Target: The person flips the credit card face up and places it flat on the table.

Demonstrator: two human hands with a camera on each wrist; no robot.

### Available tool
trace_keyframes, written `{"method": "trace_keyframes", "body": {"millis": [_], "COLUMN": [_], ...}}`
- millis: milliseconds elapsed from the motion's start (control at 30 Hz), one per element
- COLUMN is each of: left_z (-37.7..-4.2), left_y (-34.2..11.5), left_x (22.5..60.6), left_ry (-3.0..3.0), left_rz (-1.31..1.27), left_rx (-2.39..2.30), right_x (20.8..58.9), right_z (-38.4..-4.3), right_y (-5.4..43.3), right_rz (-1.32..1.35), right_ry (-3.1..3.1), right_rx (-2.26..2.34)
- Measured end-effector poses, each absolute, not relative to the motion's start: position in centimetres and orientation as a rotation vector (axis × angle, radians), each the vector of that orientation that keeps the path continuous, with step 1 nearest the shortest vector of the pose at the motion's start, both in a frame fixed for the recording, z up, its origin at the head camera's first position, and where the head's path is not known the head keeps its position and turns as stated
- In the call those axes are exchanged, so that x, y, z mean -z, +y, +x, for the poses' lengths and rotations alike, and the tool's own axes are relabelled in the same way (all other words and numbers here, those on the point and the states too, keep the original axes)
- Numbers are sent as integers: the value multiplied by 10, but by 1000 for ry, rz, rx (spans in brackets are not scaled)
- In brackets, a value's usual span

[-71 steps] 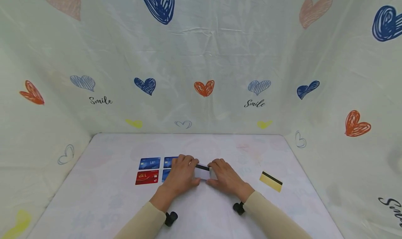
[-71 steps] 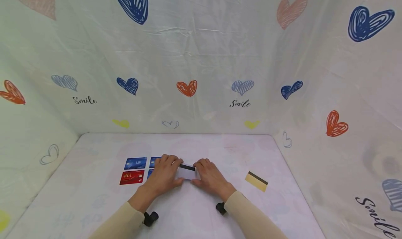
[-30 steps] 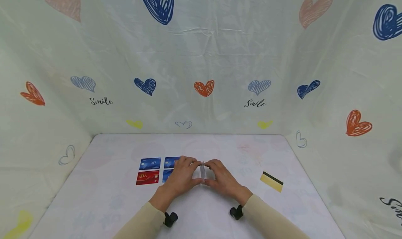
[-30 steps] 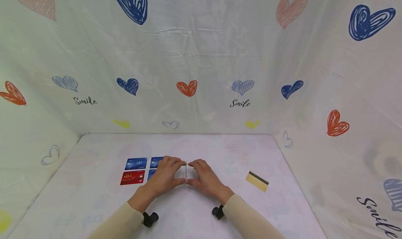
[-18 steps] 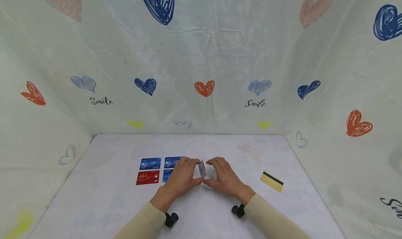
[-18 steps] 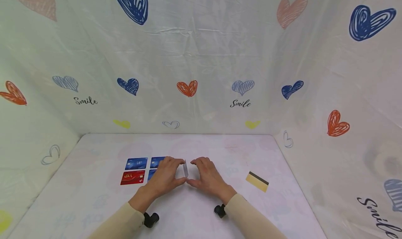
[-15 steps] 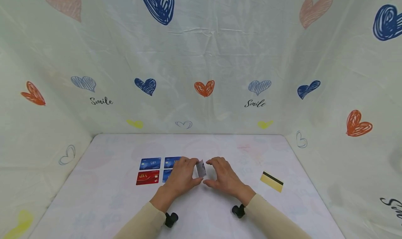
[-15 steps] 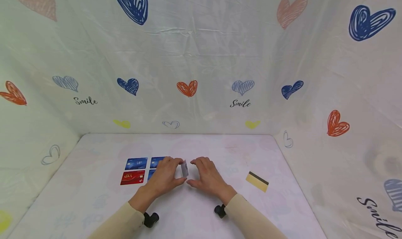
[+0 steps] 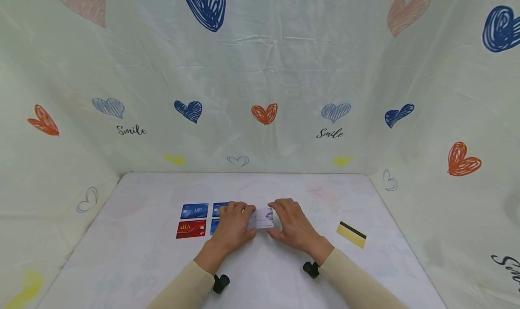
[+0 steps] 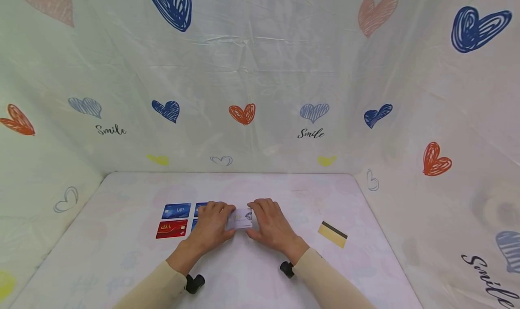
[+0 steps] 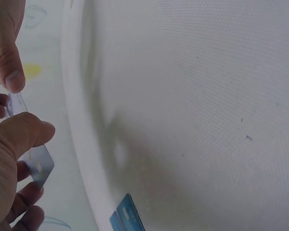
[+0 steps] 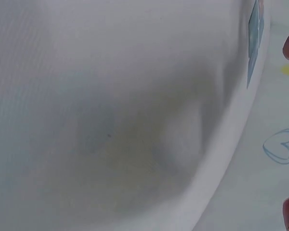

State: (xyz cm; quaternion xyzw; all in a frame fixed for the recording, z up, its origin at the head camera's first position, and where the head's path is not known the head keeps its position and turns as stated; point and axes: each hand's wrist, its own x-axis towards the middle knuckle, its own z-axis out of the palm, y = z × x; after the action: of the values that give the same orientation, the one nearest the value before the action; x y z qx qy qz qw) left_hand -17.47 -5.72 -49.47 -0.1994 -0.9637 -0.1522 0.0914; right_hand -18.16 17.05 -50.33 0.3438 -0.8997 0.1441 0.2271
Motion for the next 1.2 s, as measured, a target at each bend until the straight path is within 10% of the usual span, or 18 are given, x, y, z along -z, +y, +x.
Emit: {"method": "trace_keyframes", "body": {"millis": [1200], "left_z": [-186], "left_y": [-58], "left_x": [502], "left_ry": [-2895], "left_rz": [-574], "left_rx": [258], "right_x": [516], "right_z": [-198], "right_y": [176], "right_rz": [921], "right_ry": [-2634], "right_rx": [-230]}}
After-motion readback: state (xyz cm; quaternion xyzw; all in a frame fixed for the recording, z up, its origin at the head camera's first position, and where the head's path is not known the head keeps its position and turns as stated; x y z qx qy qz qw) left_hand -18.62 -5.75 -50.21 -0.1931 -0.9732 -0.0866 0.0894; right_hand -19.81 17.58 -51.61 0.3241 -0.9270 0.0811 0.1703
